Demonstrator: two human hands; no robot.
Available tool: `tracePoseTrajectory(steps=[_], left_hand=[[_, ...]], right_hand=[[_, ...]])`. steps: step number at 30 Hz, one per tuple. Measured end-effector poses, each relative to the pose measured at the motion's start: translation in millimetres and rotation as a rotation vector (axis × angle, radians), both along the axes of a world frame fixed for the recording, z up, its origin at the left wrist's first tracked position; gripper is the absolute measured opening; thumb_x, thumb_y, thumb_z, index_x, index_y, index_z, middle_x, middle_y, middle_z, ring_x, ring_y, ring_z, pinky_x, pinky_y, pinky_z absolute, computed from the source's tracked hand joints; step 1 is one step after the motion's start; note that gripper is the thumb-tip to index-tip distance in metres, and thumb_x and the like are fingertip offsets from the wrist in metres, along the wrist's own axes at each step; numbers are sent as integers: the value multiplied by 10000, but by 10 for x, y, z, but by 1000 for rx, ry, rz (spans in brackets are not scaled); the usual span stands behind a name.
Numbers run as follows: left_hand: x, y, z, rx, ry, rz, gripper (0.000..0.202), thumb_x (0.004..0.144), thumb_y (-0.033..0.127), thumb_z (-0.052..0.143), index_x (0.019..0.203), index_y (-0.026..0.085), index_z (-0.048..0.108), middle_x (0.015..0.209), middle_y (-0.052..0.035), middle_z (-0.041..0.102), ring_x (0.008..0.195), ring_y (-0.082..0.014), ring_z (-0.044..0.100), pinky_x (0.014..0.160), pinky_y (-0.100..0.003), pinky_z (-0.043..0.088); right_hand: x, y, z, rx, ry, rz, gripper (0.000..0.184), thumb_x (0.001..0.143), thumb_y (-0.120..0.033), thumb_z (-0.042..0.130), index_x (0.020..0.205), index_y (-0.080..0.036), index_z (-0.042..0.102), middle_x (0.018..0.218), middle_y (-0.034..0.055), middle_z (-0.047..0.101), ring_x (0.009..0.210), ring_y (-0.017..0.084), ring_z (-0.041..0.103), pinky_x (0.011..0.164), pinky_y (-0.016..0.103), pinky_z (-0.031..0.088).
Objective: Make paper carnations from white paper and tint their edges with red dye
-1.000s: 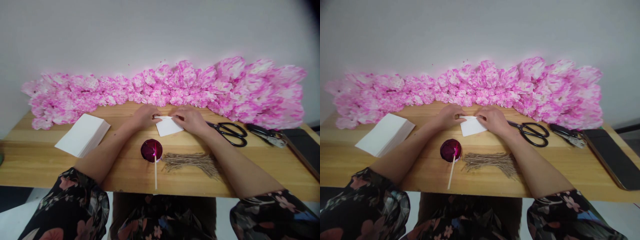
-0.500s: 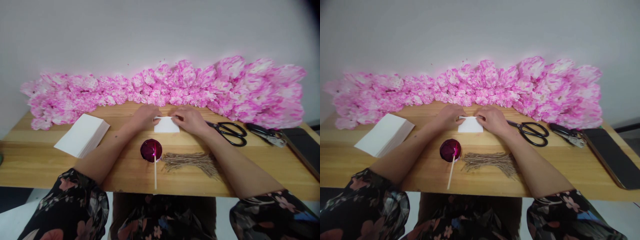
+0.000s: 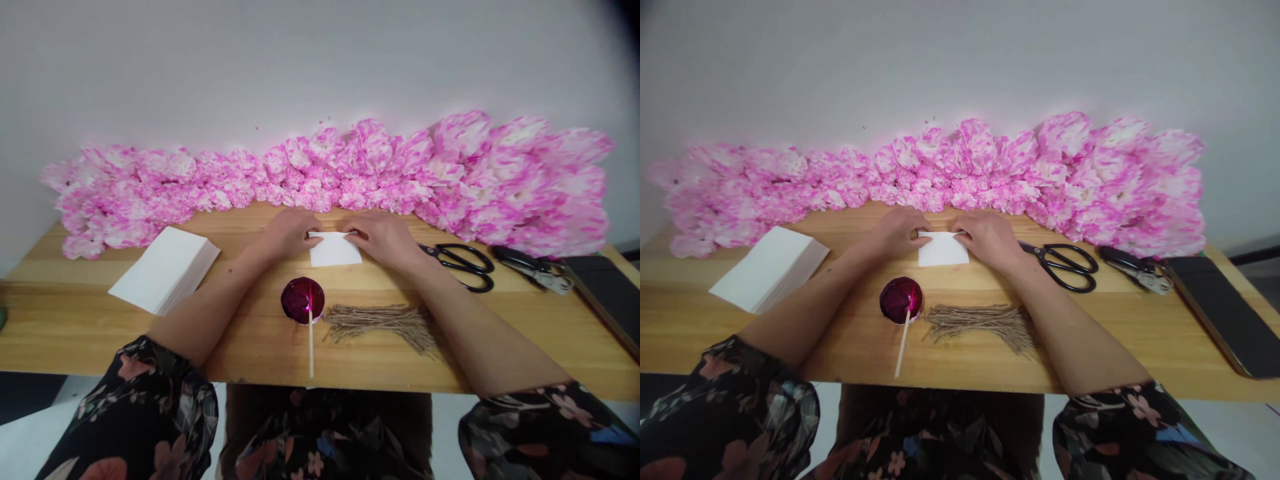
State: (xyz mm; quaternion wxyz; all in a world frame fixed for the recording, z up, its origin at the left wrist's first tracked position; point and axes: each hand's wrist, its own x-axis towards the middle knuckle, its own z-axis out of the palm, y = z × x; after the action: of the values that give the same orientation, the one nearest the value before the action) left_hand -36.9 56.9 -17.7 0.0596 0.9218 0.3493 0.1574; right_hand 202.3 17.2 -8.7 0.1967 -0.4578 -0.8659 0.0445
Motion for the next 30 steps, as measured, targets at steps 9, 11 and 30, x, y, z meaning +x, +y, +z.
tracePoseTrajectory(steps=[9, 11, 30], left_hand=[[16, -22, 36, 7, 19, 34, 167, 852, 209, 572, 847, 161, 732, 834, -67, 721, 801, -201, 608, 729, -323, 424], [9, -21, 43, 18, 34, 41, 181, 859, 201, 551, 846, 165, 728, 846, -68, 722, 811, -200, 609, 725, -315, 419], [-166, -101, 99, -115, -67, 125, 263, 891, 290, 574, 1059, 164, 732, 920, -75, 727, 833, -200, 637, 763, -319, 478]], right_hand=[[-4, 3, 12, 44, -69, -14, 127, 896, -173, 589, 915, -198, 712, 936, 69, 741, 900, 252, 646, 760, 332, 411], [-8, -3, 20, 50, -91, -25, 133, 901, -171, 581, 919, -199, 710, 945, 71, 740, 909, 251, 642, 756, 330, 406], [-58, -38, 14, 103, -148, -60, 202, 950, -233, 515, 1002, -205, 708, 988, 88, 737, 917, 255, 624, 698, 326, 368]])
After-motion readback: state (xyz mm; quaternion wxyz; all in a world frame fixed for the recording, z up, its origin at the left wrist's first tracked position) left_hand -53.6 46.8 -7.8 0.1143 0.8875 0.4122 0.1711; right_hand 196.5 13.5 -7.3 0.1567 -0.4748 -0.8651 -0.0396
